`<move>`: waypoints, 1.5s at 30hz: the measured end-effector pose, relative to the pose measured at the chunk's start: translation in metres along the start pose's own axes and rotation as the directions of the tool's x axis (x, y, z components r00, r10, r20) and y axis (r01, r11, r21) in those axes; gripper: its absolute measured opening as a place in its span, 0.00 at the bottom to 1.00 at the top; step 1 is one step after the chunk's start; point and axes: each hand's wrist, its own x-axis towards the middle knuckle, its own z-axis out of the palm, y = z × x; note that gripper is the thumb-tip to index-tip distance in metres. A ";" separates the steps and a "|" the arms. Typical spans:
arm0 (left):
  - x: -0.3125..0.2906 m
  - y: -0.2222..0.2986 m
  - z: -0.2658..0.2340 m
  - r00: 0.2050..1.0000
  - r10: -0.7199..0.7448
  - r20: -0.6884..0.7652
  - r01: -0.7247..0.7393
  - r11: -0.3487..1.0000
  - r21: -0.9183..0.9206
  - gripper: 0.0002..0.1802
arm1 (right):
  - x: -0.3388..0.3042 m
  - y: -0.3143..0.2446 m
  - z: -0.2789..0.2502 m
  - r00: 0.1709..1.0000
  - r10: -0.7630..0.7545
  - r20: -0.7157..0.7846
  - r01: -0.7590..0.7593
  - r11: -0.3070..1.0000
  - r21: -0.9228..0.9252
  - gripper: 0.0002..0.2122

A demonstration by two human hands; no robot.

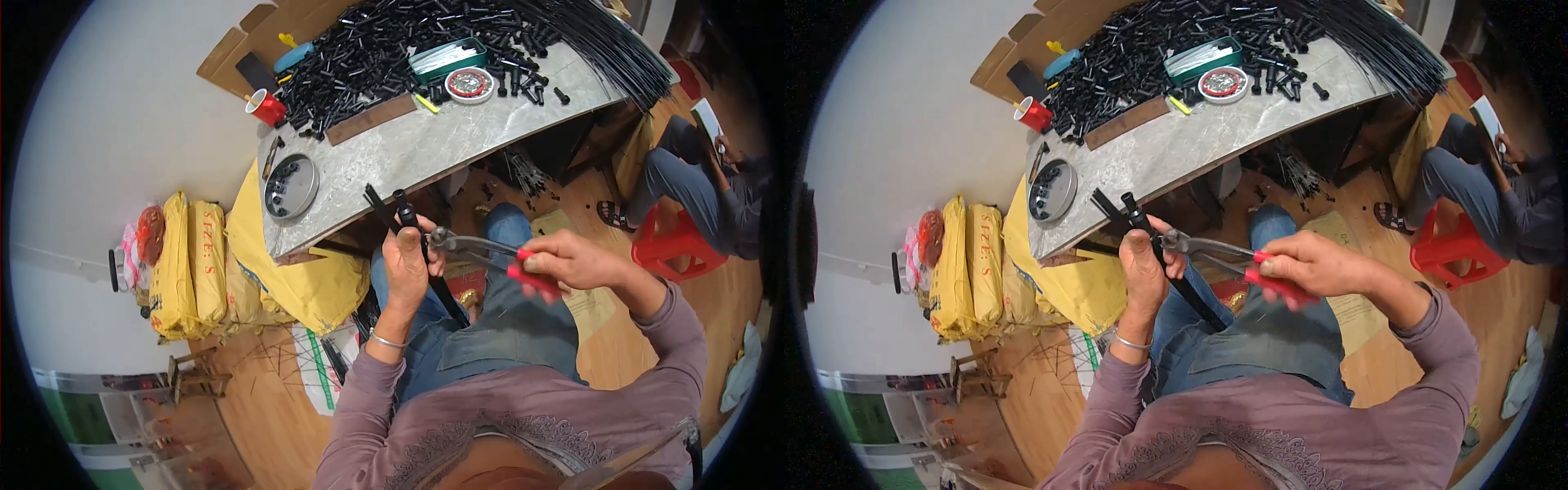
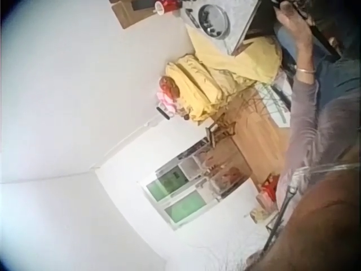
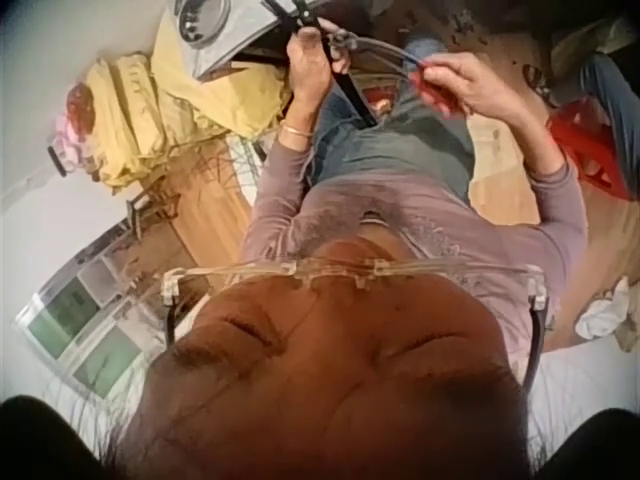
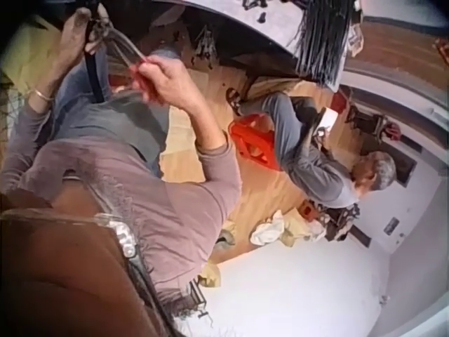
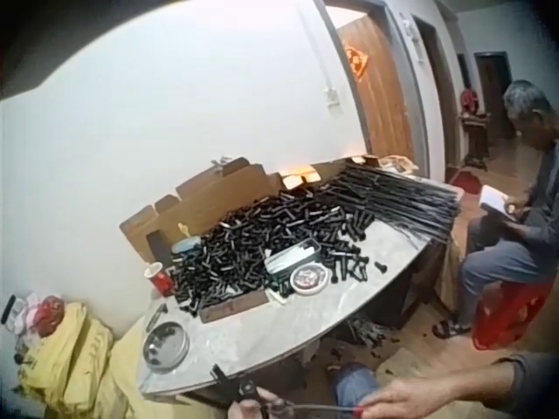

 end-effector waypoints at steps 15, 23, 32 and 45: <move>-0.005 0.005 -0.007 0.999 -0.026 0.038 0.026 1.000 0.010 0.33 | 0.017 -0.012 0.006 0.931 -0.360 -0.065 0.205 0.660 -0.723 0.15; -0.002 0.009 -0.007 0.994 0.007 0.105 -0.013 0.998 0.057 0.35 | 0.008 0.011 0.032 0.817 0.335 0.470 -0.563 0.642 0.521 0.19; 0.002 0.008 -0.015 0.988 -0.051 0.148 0.058 0.997 -0.044 0.34 | 0.017 -0.007 0.036 0.864 0.367 0.344 -0.477 0.815 0.328 0.21; 0.013 0.009 -0.023 0.985 -0.106 0.135 0.108 0.994 -0.006 0.34 | 0.013 -0.004 0.062 0.755 0.373 0.540 -0.656 0.441 0.613 0.17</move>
